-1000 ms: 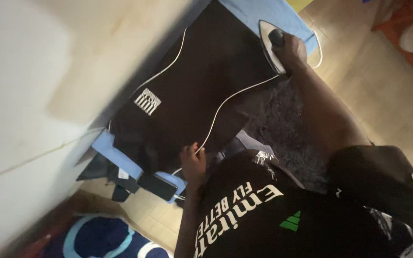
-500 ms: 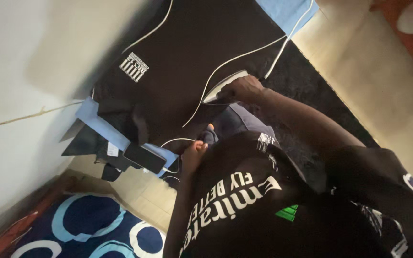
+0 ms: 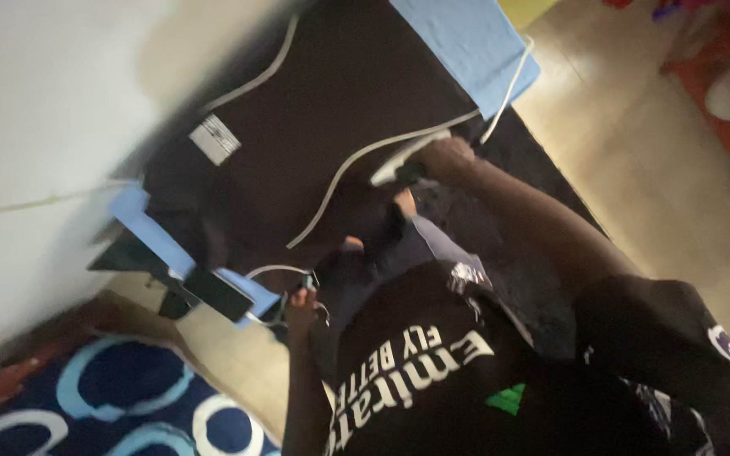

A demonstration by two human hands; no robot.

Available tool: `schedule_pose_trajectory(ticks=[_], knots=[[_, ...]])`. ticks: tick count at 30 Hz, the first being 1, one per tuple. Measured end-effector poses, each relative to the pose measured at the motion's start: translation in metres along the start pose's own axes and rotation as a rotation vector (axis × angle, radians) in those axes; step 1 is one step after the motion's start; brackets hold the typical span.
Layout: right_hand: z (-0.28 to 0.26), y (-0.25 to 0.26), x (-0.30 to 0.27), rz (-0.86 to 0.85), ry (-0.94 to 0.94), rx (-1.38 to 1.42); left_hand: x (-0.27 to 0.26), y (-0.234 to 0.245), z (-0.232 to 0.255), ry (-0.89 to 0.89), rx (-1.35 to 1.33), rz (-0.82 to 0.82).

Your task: The person irons a dark polo shirt by moving a handheld iron across the fabric and adjusting the shirt on a flat surface.

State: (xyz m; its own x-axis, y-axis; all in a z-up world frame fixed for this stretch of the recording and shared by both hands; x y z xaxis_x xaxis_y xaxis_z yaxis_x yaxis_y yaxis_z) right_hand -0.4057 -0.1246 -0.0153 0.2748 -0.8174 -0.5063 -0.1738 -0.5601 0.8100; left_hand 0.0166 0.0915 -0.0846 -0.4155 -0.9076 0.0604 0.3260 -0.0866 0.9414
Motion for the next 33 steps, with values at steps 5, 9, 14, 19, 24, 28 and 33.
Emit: schedule_pose_trajectory(ticks=[5, 9, 14, 19, 24, 28, 33], knots=[[0.041, 0.012, -0.025, 0.059, -0.053, 0.041, -0.018, -0.032, 0.012, 1.056, -0.742, -0.158], [0.074, 0.029, -0.037, -0.007, -0.222, 0.130, 0.037, -0.008, 0.077, 0.072, -0.027, 0.005], [0.089, 0.047, -0.054, -0.005, -0.204, 0.109, 0.039, -0.070, 0.073, 1.273, -1.126, -0.098], [0.106, 0.048, -0.046, -0.039, -0.187, 0.042, 0.045, -0.090, 0.085, 1.416, -1.325, 0.130], [0.095, 0.049, -0.049, -0.005, -0.083, 0.179, 0.056, -0.087, 0.083, 1.210, -1.552, 0.553], [0.108, 0.084, -0.029, 0.125, 0.066, -0.028, 0.037, -0.090, 0.063, 1.448, -1.331, 0.689], [0.082, 0.133, 0.018, 0.164, 0.090, -0.139, 0.007, -0.092, 0.045, 1.646, -1.372, 0.963]])
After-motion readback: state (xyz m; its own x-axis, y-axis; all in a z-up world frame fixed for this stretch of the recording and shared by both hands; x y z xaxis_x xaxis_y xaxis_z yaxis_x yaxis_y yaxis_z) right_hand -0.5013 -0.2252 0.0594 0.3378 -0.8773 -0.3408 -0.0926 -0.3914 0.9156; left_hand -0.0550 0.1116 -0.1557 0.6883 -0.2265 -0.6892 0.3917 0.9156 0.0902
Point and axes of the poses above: each hand's wrist, its own x-axis towards the middle knuckle, its own y-axis out of the back of the hand, z = x × y, the point moved 6 cm from there along x, towards the middle knuckle, and after that the axes turned 6 degrees about z, right-handed, at the moved point
